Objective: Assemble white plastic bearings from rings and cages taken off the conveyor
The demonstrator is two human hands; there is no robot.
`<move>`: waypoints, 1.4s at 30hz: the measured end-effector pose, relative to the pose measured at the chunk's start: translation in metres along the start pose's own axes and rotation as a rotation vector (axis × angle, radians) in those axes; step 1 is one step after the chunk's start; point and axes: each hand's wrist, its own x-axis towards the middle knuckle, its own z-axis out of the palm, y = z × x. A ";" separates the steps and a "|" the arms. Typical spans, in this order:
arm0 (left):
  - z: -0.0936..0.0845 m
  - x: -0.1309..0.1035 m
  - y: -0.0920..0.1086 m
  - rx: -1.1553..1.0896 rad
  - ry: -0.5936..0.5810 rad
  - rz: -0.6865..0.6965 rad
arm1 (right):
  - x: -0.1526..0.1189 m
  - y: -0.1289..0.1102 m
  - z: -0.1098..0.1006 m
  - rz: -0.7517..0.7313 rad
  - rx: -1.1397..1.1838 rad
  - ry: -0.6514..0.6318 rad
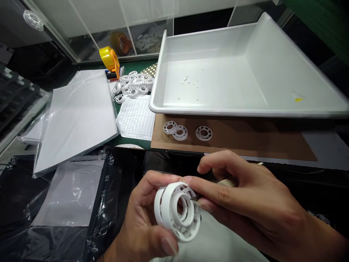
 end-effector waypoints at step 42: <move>0.004 0.009 -0.004 -0.108 0.088 -0.178 | 0.001 0.009 -0.011 0.073 0.223 0.072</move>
